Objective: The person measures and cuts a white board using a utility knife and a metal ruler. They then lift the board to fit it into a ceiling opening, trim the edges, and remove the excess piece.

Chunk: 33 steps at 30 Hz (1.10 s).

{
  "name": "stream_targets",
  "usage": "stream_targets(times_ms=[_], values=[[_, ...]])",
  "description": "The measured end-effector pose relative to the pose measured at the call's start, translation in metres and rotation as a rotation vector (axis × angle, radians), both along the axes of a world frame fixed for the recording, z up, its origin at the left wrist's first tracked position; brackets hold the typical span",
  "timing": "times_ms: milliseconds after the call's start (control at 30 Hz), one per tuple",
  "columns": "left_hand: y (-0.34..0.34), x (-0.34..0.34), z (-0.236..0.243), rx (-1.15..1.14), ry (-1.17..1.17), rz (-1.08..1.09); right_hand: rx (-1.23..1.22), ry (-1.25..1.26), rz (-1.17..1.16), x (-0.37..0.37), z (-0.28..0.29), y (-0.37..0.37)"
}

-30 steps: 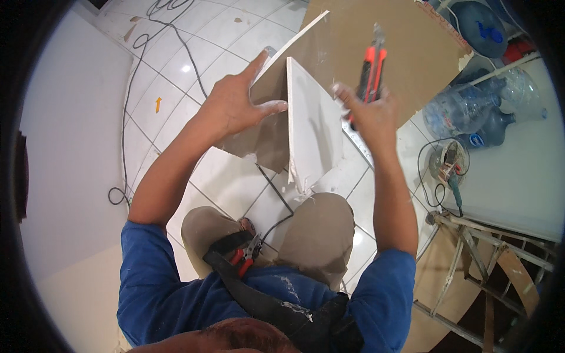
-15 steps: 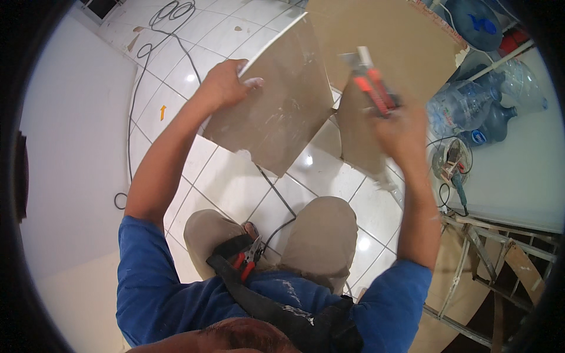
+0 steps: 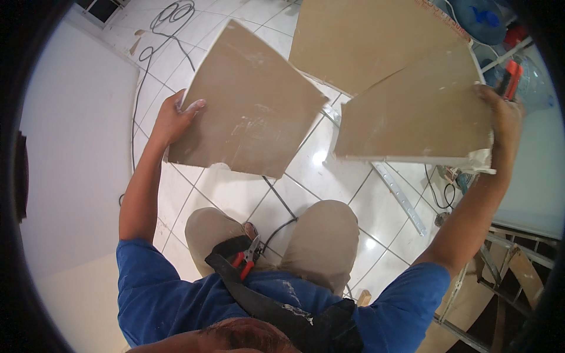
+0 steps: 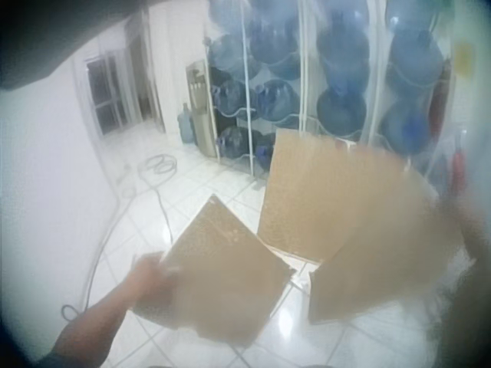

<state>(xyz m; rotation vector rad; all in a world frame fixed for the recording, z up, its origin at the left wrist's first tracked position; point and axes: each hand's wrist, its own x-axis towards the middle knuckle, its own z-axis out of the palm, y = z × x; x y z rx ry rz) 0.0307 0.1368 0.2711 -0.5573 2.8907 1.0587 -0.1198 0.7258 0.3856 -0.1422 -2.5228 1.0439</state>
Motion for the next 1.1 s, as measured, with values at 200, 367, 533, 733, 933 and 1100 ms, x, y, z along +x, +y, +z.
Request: stream_targets(times_ms=[200, 367, 533, 733, 933, 1100], values=[[-0.035, 0.023, -0.020, -0.087, 0.011, 0.179, -0.289, 0.121, 0.065, -0.024, 0.000, -0.006], [-0.026, 0.042, -0.016, 0.046, 0.084, 0.169, -0.455, 0.288, 0.067, -0.068, -0.038, -0.014], [-0.021, 0.066, -0.010, 0.035, 0.078, 0.223, -0.445, 0.360, 0.110, -0.085, -0.049, -0.011], [-0.027, 0.084, -0.015, 0.091, 0.110, 0.238, -0.552, 0.594, 0.253, -0.115, -0.103, -0.007], [-0.028, 0.093, -0.019, 0.114, 0.128, 0.236, 0.010, 0.476, 0.195, -0.107, -0.222, 0.002], [-0.032, 0.105, -0.019, 0.129, 0.148, 0.213, 0.221, 0.119, -0.068, -0.096, -0.328, 0.014]])
